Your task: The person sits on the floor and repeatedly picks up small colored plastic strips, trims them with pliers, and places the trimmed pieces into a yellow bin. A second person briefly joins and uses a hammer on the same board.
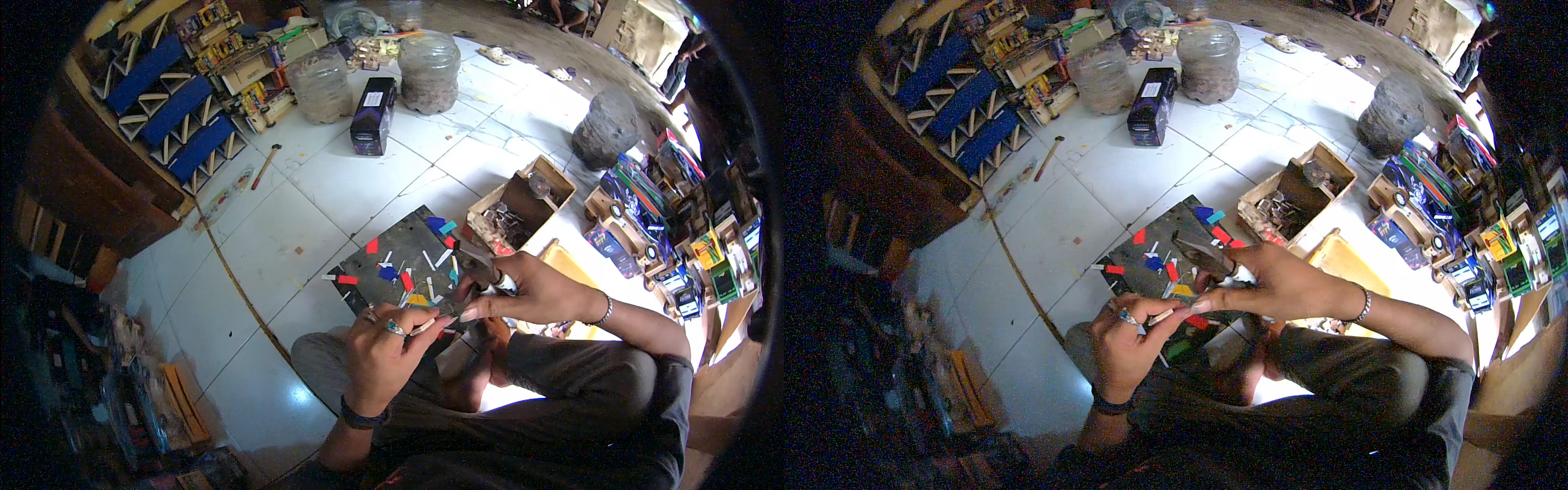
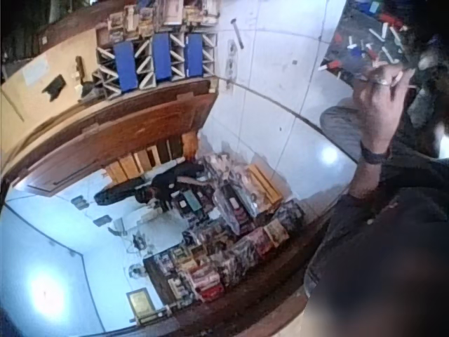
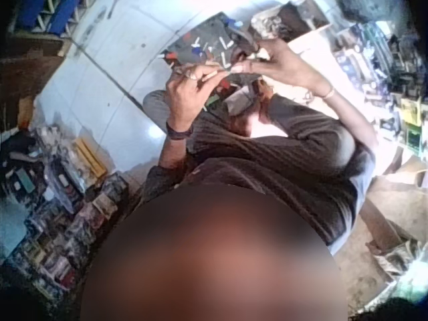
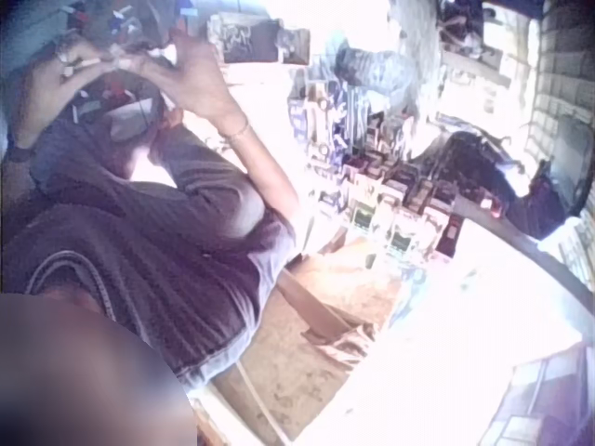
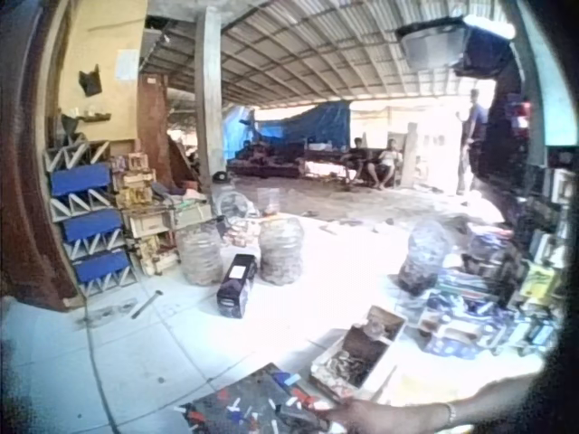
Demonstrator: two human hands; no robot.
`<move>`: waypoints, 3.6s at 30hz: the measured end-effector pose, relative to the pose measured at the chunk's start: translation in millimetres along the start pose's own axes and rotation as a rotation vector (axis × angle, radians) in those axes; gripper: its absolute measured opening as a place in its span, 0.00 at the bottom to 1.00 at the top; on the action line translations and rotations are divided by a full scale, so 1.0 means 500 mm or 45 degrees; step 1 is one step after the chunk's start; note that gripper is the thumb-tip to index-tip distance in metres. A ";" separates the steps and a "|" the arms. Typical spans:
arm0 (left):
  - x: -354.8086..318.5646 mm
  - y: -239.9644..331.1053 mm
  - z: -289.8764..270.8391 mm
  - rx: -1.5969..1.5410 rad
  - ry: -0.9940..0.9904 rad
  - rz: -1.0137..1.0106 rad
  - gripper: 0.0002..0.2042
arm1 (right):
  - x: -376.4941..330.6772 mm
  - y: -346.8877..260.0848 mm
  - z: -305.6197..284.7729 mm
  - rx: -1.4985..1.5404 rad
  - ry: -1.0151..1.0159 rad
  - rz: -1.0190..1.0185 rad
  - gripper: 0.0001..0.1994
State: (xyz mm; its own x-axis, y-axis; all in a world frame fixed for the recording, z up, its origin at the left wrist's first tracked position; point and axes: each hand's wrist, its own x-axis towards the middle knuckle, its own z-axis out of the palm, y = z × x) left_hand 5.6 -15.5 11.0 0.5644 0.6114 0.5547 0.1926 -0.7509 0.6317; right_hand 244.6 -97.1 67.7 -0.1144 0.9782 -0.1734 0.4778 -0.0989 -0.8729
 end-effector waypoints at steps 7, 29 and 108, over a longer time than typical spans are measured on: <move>-0.012 -0.017 0.048 -0.017 -0.074 0.129 0.10 | 0.011 0.047 0.003 -0.230 -0.065 -0.007 0.28; -0.029 -0.063 0.074 -0.075 -0.637 -0.223 0.29 | 0.017 0.367 -0.384 -0.714 1.136 0.552 0.27; -0.069 -0.097 0.089 0.064 -1.220 -0.250 0.30 | -0.095 0.711 0.047 -0.762 -0.799 1.549 0.18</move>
State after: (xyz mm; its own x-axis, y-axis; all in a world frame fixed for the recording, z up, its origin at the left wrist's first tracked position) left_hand 12.3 -11.3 -63.0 0.9274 0.2816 -0.2462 0.3739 -0.6808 0.6299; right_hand 399.2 -182.8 -245.0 0.3342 0.1027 -0.9369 0.8124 -0.5353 0.2311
